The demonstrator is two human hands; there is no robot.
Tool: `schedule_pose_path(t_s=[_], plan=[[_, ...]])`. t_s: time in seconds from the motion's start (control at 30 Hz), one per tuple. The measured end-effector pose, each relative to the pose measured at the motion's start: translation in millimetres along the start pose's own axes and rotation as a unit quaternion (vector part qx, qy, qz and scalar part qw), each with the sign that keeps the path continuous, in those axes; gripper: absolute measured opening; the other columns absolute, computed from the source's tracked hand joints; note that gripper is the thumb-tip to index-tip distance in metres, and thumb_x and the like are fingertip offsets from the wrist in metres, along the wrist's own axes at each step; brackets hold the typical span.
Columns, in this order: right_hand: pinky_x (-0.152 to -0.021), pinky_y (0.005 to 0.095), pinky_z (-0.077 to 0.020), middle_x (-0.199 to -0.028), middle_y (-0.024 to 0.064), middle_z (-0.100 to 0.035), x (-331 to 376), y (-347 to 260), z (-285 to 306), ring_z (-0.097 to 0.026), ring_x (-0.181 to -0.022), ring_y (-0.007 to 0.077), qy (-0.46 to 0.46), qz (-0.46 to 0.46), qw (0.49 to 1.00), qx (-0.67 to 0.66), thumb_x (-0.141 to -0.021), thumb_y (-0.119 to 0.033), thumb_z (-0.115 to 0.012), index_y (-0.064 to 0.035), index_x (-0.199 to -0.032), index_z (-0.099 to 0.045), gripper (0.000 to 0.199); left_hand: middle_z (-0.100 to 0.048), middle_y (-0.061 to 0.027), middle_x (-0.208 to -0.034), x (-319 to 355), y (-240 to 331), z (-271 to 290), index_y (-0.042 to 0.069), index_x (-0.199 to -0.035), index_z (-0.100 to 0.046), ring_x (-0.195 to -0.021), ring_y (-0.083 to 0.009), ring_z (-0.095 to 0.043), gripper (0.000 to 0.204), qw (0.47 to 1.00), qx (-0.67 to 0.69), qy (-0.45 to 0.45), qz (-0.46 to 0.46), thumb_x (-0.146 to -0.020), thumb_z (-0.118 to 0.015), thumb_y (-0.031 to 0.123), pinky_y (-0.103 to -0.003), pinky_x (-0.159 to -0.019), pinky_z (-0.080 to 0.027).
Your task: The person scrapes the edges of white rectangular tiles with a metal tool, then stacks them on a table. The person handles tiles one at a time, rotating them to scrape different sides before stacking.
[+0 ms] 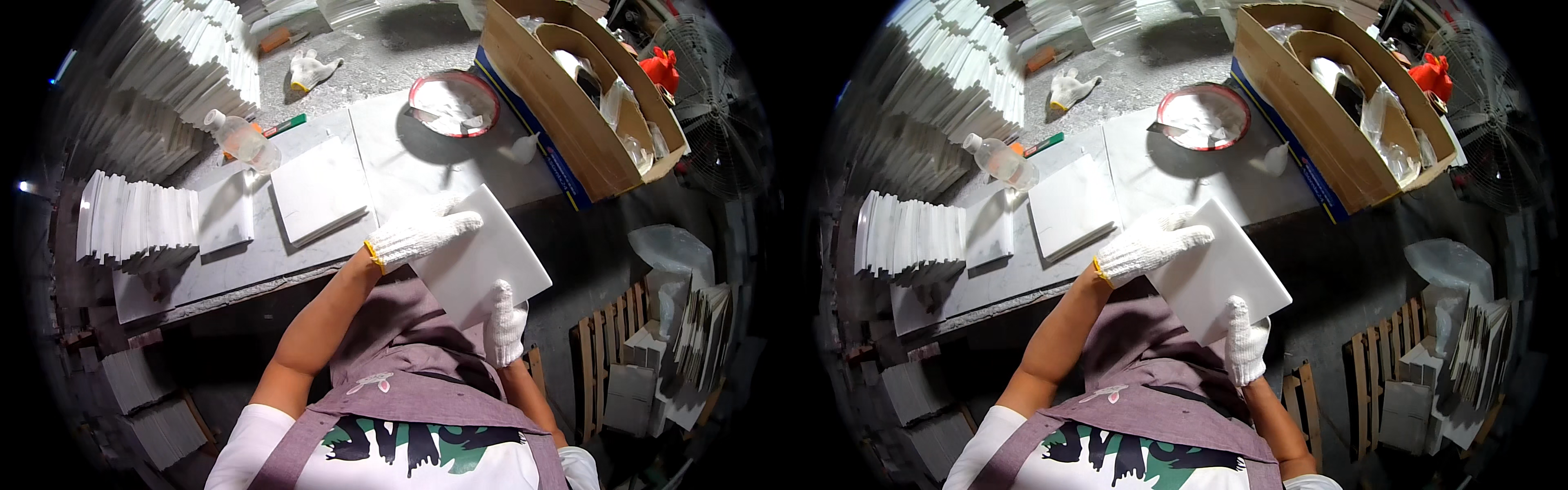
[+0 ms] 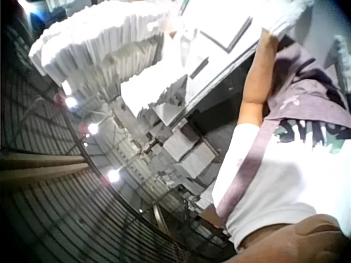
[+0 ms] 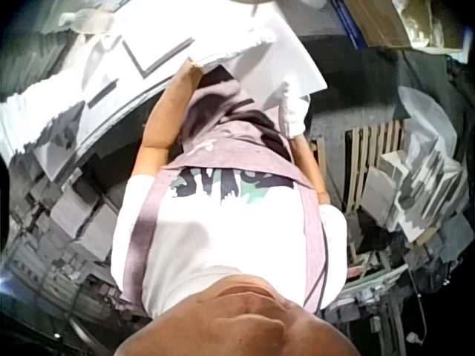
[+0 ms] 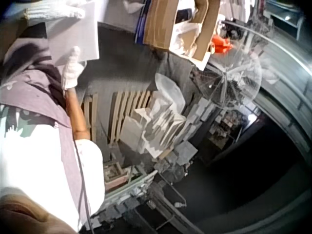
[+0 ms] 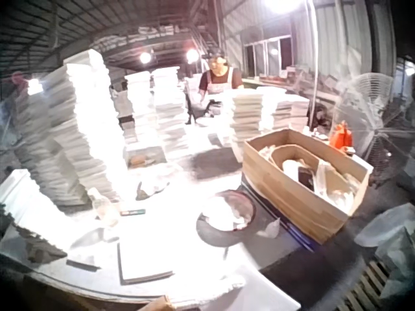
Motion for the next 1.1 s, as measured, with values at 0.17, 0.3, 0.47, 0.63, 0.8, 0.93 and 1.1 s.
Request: schedule_pose_path(t_s=[0.17,0.3,0.47,0.63,0.8,0.93,1.1], plan=[[-0.074,0.0276,-0.0460,-0.098,0.0030,-0.060,-12,-4,-21,-0.054,-0.084,0.0102,-0.008,0.015,0.998,0.060,-0.092,-0.030,-0.059,0.0010,-0.112,-0.056,0.037,-0.065,-0.0025,-0.094,-5,-19,11,0.000,-0.108,-0.063,-0.085,-0.0083,-0.055,0.032,0.995,0.070,0.073,0.022,-0.091,-0.062,0.028,-0.026,-0.079,-0.046],[-0.069,0.0245,-0.0461,-0.094,0.0018,-0.060,-23,-9,-30,-0.055,-0.081,0.0089,-0.057,-0.006,0.997,0.043,-0.092,-0.026,-0.060,0.0009,-0.109,-0.058,0.032,-0.065,-0.0016,-0.092,-13,-37,21,0.000,-0.102,-0.065,-0.083,-0.0074,-0.056,0.026,0.982,0.157,0.105,-0.010,-0.091,-0.062,0.023,-0.024,-0.077,-0.047],[-0.073,0.0226,-0.0488,-0.111,0.0077,-0.059,-61,-21,-24,-0.058,-0.086,0.0106,-0.156,-0.013,0.984,-0.088,-0.084,-0.046,-0.067,0.0060,-0.132,-0.042,0.075,-0.066,-0.0009,-0.091,-28,-56,43,-0.001,-0.103,-0.066,-0.083,-0.0066,-0.058,0.021,0.965,0.220,0.131,-0.056,-0.093,-0.060,0.017,-0.022,-0.076,-0.047],[-0.071,0.0246,-0.0512,-0.118,0.0146,-0.059,-93,-85,-20,-0.064,-0.092,0.0178,-0.081,0.099,0.989,0.074,-0.081,-0.068,-0.055,-0.0028,-0.145,-0.027,0.096,-0.064,0.0009,-0.086,-41,-62,67,0.000,-0.099,-0.066,-0.082,-0.0068,-0.057,0.020,0.955,0.215,0.170,-0.112,-0.093,-0.059,0.018,-0.022,-0.073,-0.046],[-0.077,0.0273,-0.0511,-0.118,0.0123,-0.059,-134,-123,-53,-0.063,-0.094,0.0158,-0.059,0.261,0.917,0.297,-0.087,-0.026,-0.067,-0.0070,-0.141,-0.038,0.064,-0.062,0.0023,-0.084,-50,-64,76,0.001,-0.101,-0.065,-0.078,-0.0066,-0.055,0.020,0.964,0.171,0.186,-0.082,-0.093,-0.060,0.019,-0.022,-0.071,-0.046],[-0.077,0.0328,-0.0513,-0.110,0.0098,-0.061,-156,-140,-88,-0.064,-0.088,0.0214,-0.054,0.274,0.838,0.469,-0.082,-0.033,-0.068,-0.0182,-0.133,-0.049,0.056,-0.062,0.0021,-0.086,-55,-81,77,0.001,-0.102,-0.065,-0.077,-0.0062,-0.053,0.021,0.970,0.160,0.166,-0.073,-0.092,-0.062,0.020,-0.022,-0.070,-0.045],[-0.072,0.0376,-0.0517,-0.098,0.0086,-0.063,-192,-134,-114,-0.064,-0.087,0.0267,-0.057,0.268,0.734,0.622,-0.083,-0.039,-0.064,-0.0224,-0.123,-0.056,0.044,-0.062,0.0010,-0.083,-58,-85,72,0.000,-0.100,-0.065,-0.074,-0.0082,-0.053,0.023,0.960,0.180,0.184,-0.107,-0.091,-0.063,0.021,-0.023,-0.070,-0.045]])
Point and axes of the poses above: each hand's wrist, its own x-axis away from the middle knuckle, its own z-axis out of the back of the hand, y = z × x, the point moved 3 cm from there along -x, towards the middle knuckle
